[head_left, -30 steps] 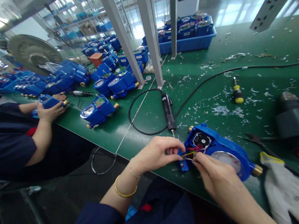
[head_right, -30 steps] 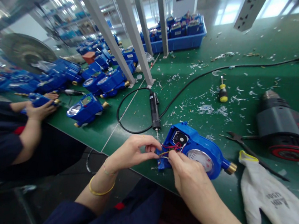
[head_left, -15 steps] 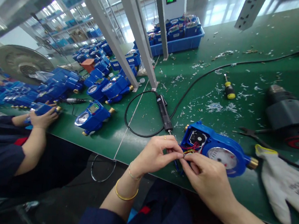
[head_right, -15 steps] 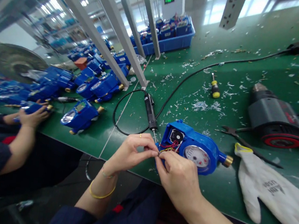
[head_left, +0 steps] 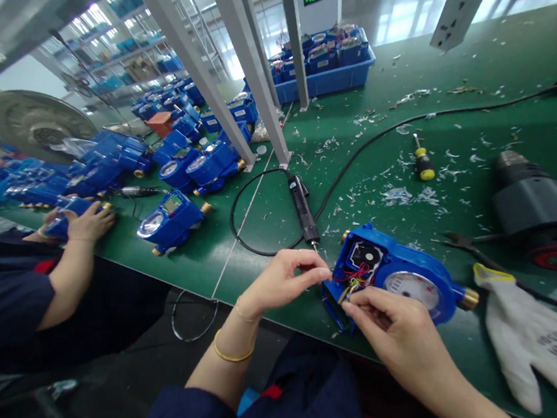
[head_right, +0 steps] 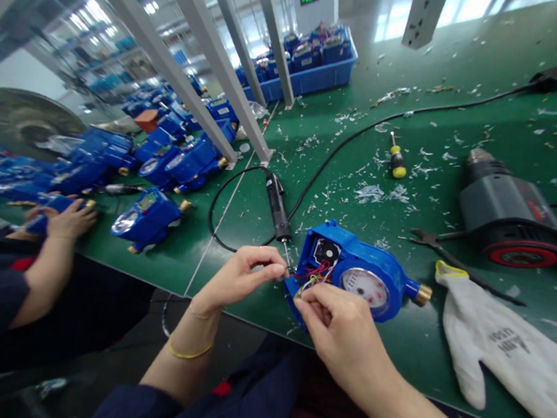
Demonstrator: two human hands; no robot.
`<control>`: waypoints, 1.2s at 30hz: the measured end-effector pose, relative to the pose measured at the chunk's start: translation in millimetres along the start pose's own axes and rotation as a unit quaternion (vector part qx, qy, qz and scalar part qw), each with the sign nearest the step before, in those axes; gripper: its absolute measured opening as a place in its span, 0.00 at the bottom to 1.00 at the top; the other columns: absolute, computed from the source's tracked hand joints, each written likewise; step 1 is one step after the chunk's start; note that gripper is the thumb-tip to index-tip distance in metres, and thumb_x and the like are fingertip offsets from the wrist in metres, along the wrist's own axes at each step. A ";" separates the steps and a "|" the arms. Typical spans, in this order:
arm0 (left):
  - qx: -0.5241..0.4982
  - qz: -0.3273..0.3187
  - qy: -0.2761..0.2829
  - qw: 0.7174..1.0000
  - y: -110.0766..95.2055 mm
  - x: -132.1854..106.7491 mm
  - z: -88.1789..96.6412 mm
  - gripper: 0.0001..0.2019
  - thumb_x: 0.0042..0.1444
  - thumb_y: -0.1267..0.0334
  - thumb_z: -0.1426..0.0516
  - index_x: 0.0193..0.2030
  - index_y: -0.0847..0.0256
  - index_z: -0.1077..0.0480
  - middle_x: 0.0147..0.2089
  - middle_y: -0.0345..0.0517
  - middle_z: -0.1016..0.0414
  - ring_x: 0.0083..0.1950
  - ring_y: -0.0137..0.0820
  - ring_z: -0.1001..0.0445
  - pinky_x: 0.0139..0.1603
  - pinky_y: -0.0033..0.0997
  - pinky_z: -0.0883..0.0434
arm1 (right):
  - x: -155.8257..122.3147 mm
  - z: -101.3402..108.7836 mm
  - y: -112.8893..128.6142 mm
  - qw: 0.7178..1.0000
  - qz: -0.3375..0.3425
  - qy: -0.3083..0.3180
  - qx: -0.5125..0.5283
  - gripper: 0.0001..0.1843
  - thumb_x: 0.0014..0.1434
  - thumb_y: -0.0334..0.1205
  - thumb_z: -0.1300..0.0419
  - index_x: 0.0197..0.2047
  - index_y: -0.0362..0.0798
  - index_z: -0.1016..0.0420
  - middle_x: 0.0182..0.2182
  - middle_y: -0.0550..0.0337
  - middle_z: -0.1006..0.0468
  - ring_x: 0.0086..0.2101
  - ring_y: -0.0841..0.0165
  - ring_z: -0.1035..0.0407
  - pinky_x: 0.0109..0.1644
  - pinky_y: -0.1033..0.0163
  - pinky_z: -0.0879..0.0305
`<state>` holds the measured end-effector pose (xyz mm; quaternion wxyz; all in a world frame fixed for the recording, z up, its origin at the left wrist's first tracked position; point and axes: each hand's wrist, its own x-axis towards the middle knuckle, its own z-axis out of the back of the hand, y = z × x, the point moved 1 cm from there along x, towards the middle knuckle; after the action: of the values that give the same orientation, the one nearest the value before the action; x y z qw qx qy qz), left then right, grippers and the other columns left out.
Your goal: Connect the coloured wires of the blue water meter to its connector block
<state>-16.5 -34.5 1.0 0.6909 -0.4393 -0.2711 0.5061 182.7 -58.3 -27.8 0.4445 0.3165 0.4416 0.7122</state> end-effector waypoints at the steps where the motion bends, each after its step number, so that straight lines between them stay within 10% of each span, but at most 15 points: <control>1: 0.033 -0.018 -0.041 0.998 -4.9 -1.6 -2.7 0.09 0.61 0.61 0.42 0.37 0.66 0.26 0.35 0.44 0.27 0.35 0.25 0.33 0.38 0.25 0.35 | 0.1 0.0 -0.5 1.000 0.003 -0.004 -0.002 0.18 0.62 0.45 0.48 0.30 0.43 0.23 0.26 0.64 0.29 0.25 0.90 0.39 0.30 0.83 0.46; 5: 0.145 -0.126 -0.266 0.945 -24.6 -12.4 -15.7 0.06 0.56 0.68 0.37 0.40 0.64 0.26 0.38 0.45 0.28 0.35 0.24 0.35 0.38 0.25 0.34 | 1.4 0.6 0.3 0.999 0.026 -0.024 -0.018 0.15 0.61 0.43 0.47 0.32 0.44 0.22 0.28 0.64 0.28 0.27 0.90 0.38 0.32 0.83 0.44; 11: 0.112 -0.094 -0.094 0.985 -24.2 -22.5 -31.6 0.08 0.58 0.66 0.39 0.44 0.64 0.24 0.39 0.44 0.23 0.38 0.23 0.27 0.39 0.21 0.30 | 3.9 0.8 6.3 0.994 0.098 -0.037 -0.040 0.09 0.58 0.32 0.46 0.31 0.41 0.24 0.22 0.65 0.35 0.23 0.92 0.45 0.28 0.84 0.51; 20: 0.014 0.089 -0.044 0.995 -19.0 -26.0 -34.2 0.02 0.54 0.70 0.39 0.35 0.65 0.25 0.34 0.40 0.23 0.35 0.24 0.24 0.39 0.21 0.27 | -2.3 -0.3 -5.3 0.954 0.185 -0.042 -0.230 0.08 0.60 0.33 0.46 0.37 0.46 0.24 0.33 0.68 0.28 0.32 0.89 0.35 0.38 0.78 0.43; 24: 0.075 0.067 -0.069 0.993 -18.9 -28.8 -34.6 0.02 0.55 0.71 0.41 0.34 0.65 0.26 0.34 0.40 0.24 0.34 0.24 0.25 0.40 0.22 0.28 | 4.8 6.6 -4.6 0.920 0.227 -0.041 -0.316 0.13 0.60 0.35 0.45 0.47 0.49 0.27 0.39 0.70 0.27 0.37 0.85 0.32 0.40 0.74 0.42; 36: -0.048 0.111 -0.172 0.978 -14.3 -39.2 -46.7 0.07 0.56 0.65 0.38 0.37 0.67 0.23 0.35 0.44 0.23 0.35 0.25 0.23 0.38 0.21 0.25 | 8.0 -6.2 -3.1 0.927 0.262 -0.091 -0.254 0.08 0.60 0.32 0.45 0.34 0.43 0.25 0.32 0.66 0.29 0.34 0.87 0.37 0.41 0.78 0.47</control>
<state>14.9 -88.2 -5.5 0.5514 -0.4058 -0.3600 0.6338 175.3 -52.5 -32.7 0.3459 0.3605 0.1055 0.8598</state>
